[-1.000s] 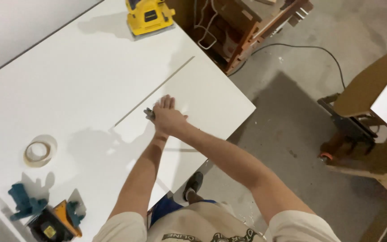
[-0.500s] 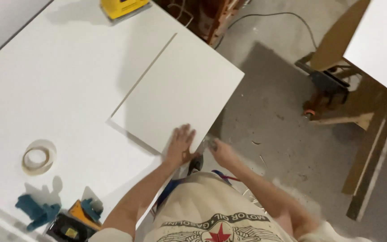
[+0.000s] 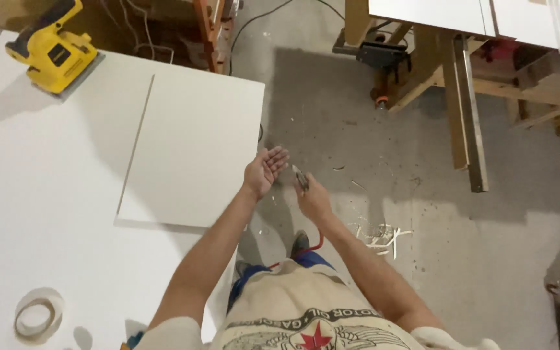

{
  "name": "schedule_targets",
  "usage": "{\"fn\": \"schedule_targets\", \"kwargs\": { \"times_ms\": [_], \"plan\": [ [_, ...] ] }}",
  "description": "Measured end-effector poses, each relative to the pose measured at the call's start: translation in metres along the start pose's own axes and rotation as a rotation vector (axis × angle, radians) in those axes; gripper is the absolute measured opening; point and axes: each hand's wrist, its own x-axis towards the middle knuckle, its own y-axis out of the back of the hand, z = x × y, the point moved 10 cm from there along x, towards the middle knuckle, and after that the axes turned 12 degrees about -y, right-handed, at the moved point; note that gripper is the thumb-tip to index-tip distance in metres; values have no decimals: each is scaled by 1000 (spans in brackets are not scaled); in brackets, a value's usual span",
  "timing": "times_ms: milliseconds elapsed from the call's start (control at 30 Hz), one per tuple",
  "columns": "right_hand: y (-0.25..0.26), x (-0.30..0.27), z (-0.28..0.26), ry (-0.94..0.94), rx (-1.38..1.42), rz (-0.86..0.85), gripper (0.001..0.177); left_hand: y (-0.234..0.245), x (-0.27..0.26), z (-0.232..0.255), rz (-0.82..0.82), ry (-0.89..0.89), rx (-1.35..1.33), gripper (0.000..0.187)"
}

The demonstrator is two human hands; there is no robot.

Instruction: The person uses a yellow electric sander to smooth the surface of a white rectangular board on a workbench. After sanding, the person picks up a pneumatic air gun and uses it to blow dust off the board before moving the board to another location.

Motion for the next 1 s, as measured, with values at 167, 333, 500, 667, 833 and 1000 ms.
{"fn": "schedule_targets", "kwargs": {
  "times_ms": [167, 333, 500, 667, 833, 1000],
  "plan": [
    [16, -4, -5, -83, -243, 42, 26, -30, -39, 8, 25, -59, 388, 34],
    [-1, -33, -40, 64, -139, -185, 35, 24, -50, 30, 238, -158, 929, 33],
    [-14, -38, -74, 87, 256, -398, 46, 5, -131, 31, 229, -298, 1142, 52],
    [-81, -53, -119, 68, 536, -808, 63, 49, -248, -14, 395, -489, 696, 40],
    [-148, -108, -119, 297, -92, -1035, 86, 108, -379, 44, 1142, -560, 984, 33],
    [-164, -92, -62, 150, -61, -1146, 77, 180, -444, 123, 1440, -714, 952, 21]
  ]
}}
